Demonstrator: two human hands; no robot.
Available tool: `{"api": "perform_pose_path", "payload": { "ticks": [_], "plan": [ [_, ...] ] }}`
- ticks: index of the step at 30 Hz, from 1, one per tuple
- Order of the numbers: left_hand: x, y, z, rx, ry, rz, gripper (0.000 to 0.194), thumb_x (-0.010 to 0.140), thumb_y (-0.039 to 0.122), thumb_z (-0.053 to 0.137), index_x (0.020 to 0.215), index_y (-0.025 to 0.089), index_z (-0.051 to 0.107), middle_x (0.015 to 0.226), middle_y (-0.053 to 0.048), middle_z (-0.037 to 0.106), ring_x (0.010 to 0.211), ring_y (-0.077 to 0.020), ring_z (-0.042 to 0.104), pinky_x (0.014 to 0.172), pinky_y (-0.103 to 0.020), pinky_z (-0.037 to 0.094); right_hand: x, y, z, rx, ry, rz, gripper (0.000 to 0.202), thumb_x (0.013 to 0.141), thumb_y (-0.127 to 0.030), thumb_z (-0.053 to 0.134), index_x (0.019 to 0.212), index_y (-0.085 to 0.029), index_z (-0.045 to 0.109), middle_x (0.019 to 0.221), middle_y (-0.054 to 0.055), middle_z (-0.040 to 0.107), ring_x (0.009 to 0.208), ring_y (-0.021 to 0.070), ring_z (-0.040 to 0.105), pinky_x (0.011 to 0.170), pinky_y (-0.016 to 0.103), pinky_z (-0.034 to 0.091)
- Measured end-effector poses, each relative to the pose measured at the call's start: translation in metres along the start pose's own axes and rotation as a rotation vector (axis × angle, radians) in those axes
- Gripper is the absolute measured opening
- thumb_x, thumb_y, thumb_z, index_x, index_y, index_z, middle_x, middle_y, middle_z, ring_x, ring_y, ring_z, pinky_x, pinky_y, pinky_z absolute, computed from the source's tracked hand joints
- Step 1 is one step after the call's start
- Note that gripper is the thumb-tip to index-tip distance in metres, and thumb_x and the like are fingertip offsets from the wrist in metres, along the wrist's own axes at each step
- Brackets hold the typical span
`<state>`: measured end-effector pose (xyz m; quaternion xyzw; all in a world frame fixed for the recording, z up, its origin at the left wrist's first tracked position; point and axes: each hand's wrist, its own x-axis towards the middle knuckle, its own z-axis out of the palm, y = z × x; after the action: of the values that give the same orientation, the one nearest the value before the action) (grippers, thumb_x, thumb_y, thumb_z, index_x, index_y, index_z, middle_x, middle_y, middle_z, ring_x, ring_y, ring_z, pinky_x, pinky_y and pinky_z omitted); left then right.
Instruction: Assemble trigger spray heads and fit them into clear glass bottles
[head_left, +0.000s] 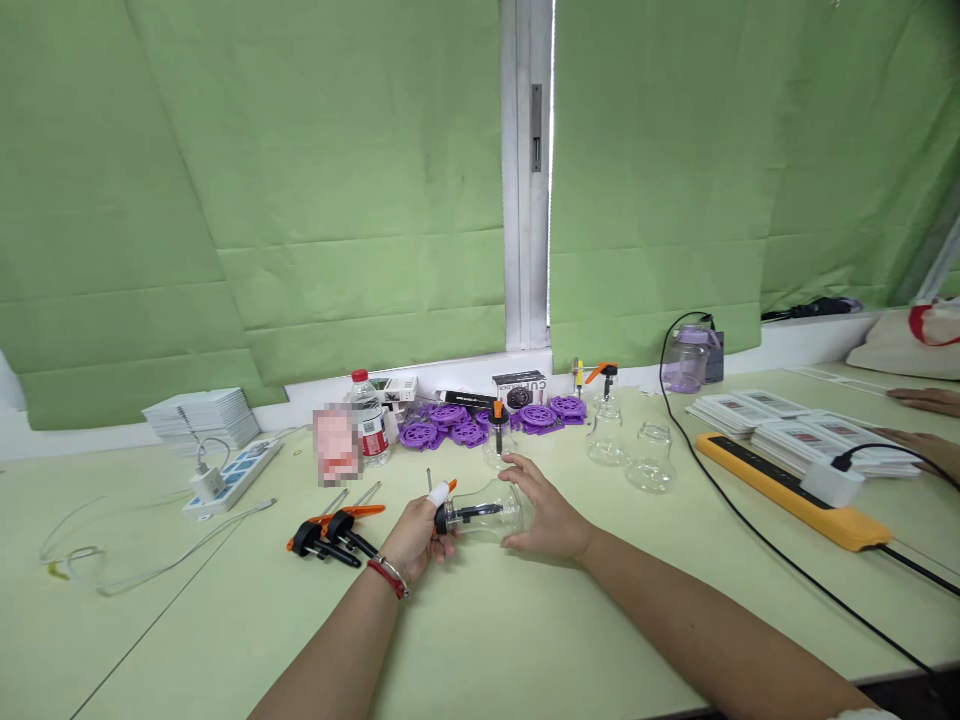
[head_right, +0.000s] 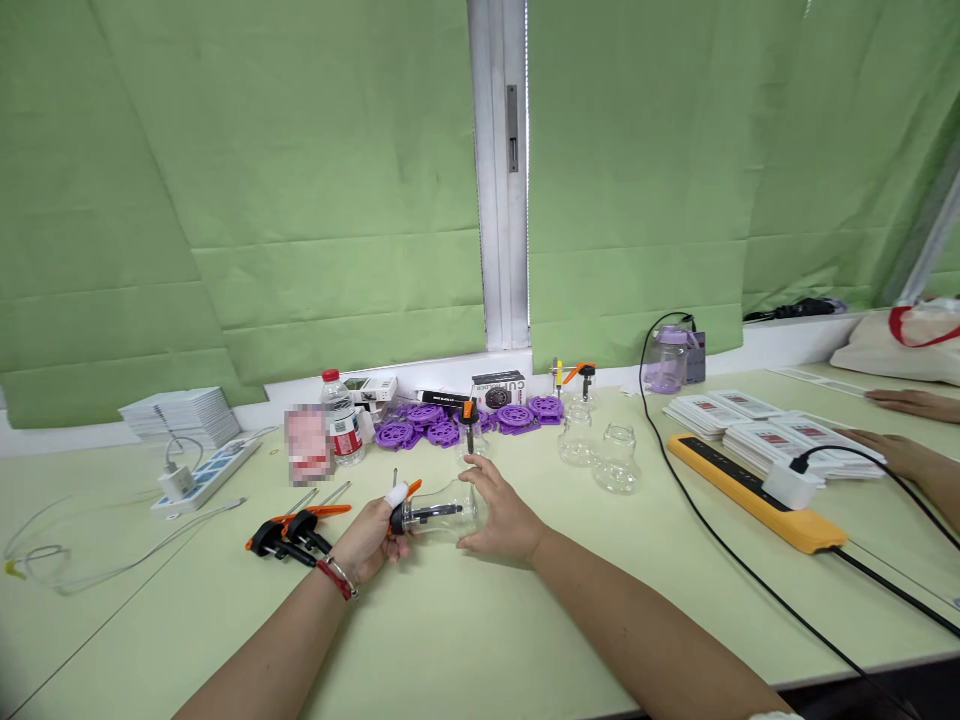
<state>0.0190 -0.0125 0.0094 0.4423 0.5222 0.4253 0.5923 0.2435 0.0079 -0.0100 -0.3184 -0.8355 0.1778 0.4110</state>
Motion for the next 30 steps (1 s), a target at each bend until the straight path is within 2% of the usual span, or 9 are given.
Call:
{"api": "perform_pose_path", "payload": {
  "ticks": [5, 8, 12, 16, 18, 20, 23, 27, 30],
  "plan": [
    [0.001, -0.001, 0.001, -0.008, 0.004, -0.011, 0.045, 0.079, 0.058, 0.046, 0.077, 0.014, 0.050, 0.061, -0.009, 0.064, 0.033, -0.0119, 0.053, 0.026, -0.018, 0.032, 0.000, 0.001, -0.003, 0.125, -0.028, 0.040, 0.080, 0.052, -0.037, 0.080, 0.124, -0.024, 0.046, 0.139, 0.013, 0.033, 0.127, 0.0290, 0.035, 0.103, 0.045, 0.032],
    [0.001, -0.002, 0.000, -0.006, -0.006, -0.008, 0.045, 0.079, 0.058, 0.047, 0.078, 0.014, 0.050, 0.062, -0.009, 0.064, 0.034, -0.0120, 0.054, 0.027, -0.018, 0.034, -0.001, 0.008, 0.001, 0.255, -0.086, 0.140, 0.084, 0.056, -0.039, 0.079, 0.129, -0.024, 0.041, 0.130, 0.011, 0.046, 0.117, 0.0263, 0.046, 0.098, 0.042, 0.038],
    [0.001, -0.003, 0.001, -0.012, -0.010, -0.004, 0.042, 0.079, 0.057, 0.048, 0.078, 0.015, 0.049, 0.062, -0.007, 0.063, 0.035, -0.0124, 0.055, 0.027, -0.018, 0.034, -0.003, 0.015, 0.006, 0.363, -0.136, 0.291, 0.087, 0.060, -0.043, 0.077, 0.133, -0.020, 0.038, 0.120, 0.011, 0.052, 0.101, 0.0219, 0.054, 0.088, 0.038, 0.044],
    [0.001, -0.004, 0.003, -0.037, -0.033, -0.030, 0.043, 0.079, 0.057, 0.048, 0.080, 0.014, 0.049, 0.064, -0.007, 0.063, 0.038, -0.0139, 0.057, 0.029, -0.020, 0.038, 0.000, 0.010, 0.005, 0.440, -0.139, 0.389, 0.070, 0.072, -0.051, 0.064, 0.129, -0.018, 0.039, 0.095, 0.005, 0.059, 0.081, 0.0166, 0.058, 0.076, 0.033, 0.047],
    [0.001, -0.004, 0.004, -0.049, -0.042, -0.042, 0.044, 0.079, 0.057, 0.048, 0.081, 0.014, 0.049, 0.065, -0.007, 0.063, 0.040, -0.0145, 0.058, 0.031, -0.020, 0.040, 0.001, 0.007, 0.005, 0.445, -0.130, 0.406, 0.057, 0.078, -0.054, 0.056, 0.121, -0.020, 0.041, 0.078, 0.000, 0.058, 0.068, 0.0141, 0.058, 0.068, 0.030, 0.046],
    [0.002, -0.004, 0.004, -0.057, -0.038, -0.037, 0.043, 0.079, 0.056, 0.049, 0.082, 0.013, 0.049, 0.063, -0.007, 0.063, 0.041, -0.0149, 0.059, 0.032, -0.021, 0.041, 0.002, 0.006, 0.005, 0.448, -0.130, 0.423, 0.048, 0.081, -0.058, 0.047, 0.114, -0.022, 0.043, 0.071, -0.003, 0.055, 0.056, 0.0113, 0.054, 0.060, 0.027, 0.044],
    [0.003, -0.004, 0.002, -0.058, -0.010, -0.011, 0.041, 0.079, 0.054, 0.051, 0.081, 0.014, 0.048, 0.059, -0.005, 0.060, 0.041, -0.0149, 0.059, 0.033, -0.020, 0.041, 0.001, 0.007, 0.005, 0.537, -0.166, 0.443, 0.048, 0.082, -0.060, 0.044, 0.113, -0.024, 0.041, 0.086, 0.000, 0.058, 0.051, 0.0078, 0.050, 0.054, 0.025, 0.042],
    [0.004, -0.004, -0.002, -0.064, 0.021, 0.013, 0.040, 0.079, 0.054, 0.052, 0.079, 0.014, 0.047, 0.058, -0.004, 0.059, 0.040, -0.0145, 0.058, 0.033, -0.021, 0.041, -0.001, 0.007, 0.001, 0.724, -0.197, 0.418, 0.066, 0.067, -0.050, 0.069, 0.121, -0.026, 0.041, 0.126, 0.009, 0.043, 0.071, 0.0088, 0.053, 0.062, 0.026, 0.045],
    [0.004, -0.004, -0.002, -0.066, 0.016, 0.011, 0.039, 0.080, 0.053, 0.051, 0.079, 0.014, 0.048, 0.057, -0.004, 0.059, 0.039, -0.0146, 0.058, 0.032, -0.021, 0.041, -0.001, 0.006, -0.004, 0.782, -0.198, 0.445, 0.074, 0.060, -0.045, 0.076, 0.123, -0.027, 0.042, 0.126, 0.008, 0.044, 0.075, 0.0101, 0.053, 0.066, 0.027, 0.046]
  ]
}}
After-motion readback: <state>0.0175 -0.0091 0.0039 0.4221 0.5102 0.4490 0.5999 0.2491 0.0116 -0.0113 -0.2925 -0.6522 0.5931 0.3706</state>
